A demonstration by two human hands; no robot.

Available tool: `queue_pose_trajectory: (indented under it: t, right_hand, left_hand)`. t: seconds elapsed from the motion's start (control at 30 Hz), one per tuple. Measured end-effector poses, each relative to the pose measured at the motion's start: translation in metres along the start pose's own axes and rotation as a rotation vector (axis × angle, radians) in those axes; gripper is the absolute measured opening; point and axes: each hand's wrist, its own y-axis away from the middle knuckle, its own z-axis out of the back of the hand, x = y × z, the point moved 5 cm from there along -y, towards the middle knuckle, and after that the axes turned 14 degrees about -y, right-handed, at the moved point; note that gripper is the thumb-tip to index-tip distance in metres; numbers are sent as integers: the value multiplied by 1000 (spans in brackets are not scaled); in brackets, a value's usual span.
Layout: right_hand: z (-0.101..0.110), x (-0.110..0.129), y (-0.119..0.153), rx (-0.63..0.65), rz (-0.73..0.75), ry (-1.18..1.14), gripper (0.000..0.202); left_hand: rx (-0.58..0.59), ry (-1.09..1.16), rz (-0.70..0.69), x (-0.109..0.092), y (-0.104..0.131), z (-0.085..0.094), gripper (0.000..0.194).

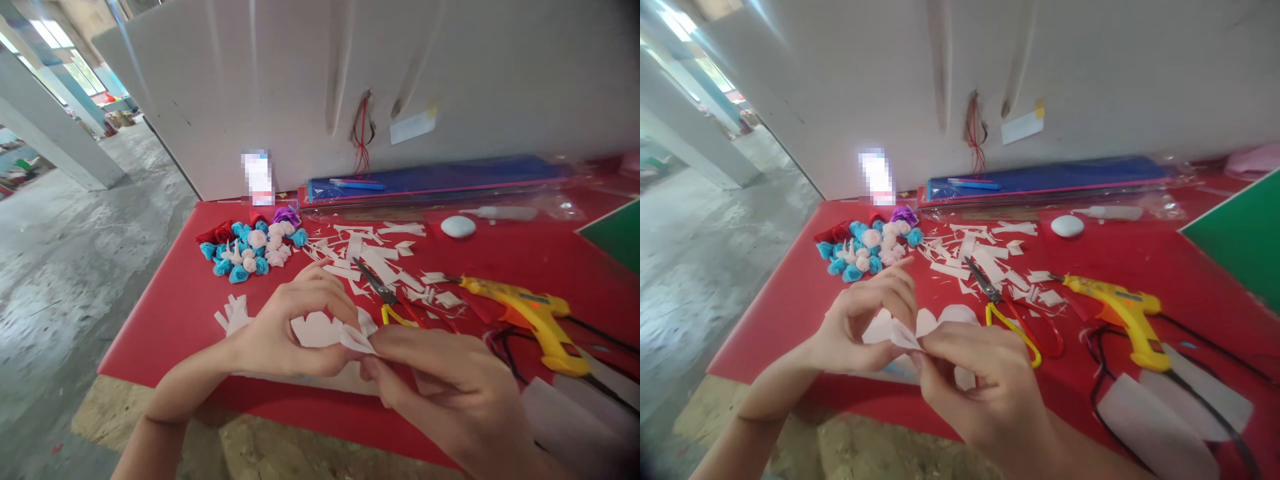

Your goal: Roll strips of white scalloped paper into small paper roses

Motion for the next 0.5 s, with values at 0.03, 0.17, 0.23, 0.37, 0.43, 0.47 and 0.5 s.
queue_pose_trajectory:
  t: [0.03,0.17,0.23,0.37,0.43,0.47,0.5]
  right_hand:
    - [0,1,0,1,9,14,26]
    - [1,-1,1,3,16,20,22]
    - [2,-3,2,6,15,18,18]
    - [4,-5,4,-6,20,24,15]
    - [4,-6,4,-9,-3,21,17]
    - [3,-6,3,-4,-27,15,19]
    - [3,-8,3,5,-61,10,22]
  left_hand:
    - [0,13,4,0,0,0,11]
    - [0,73,8,2,1,-2,10]
    - [-9,81,14,3,2,-2,9]
    - [-33,74,35,6,2,-2,11]
    - [-23,71,47,7,3,-3,12]
    - [-13,67,53,7,3,-3,12]
    - [-4,63,58,8,3,-4,12]
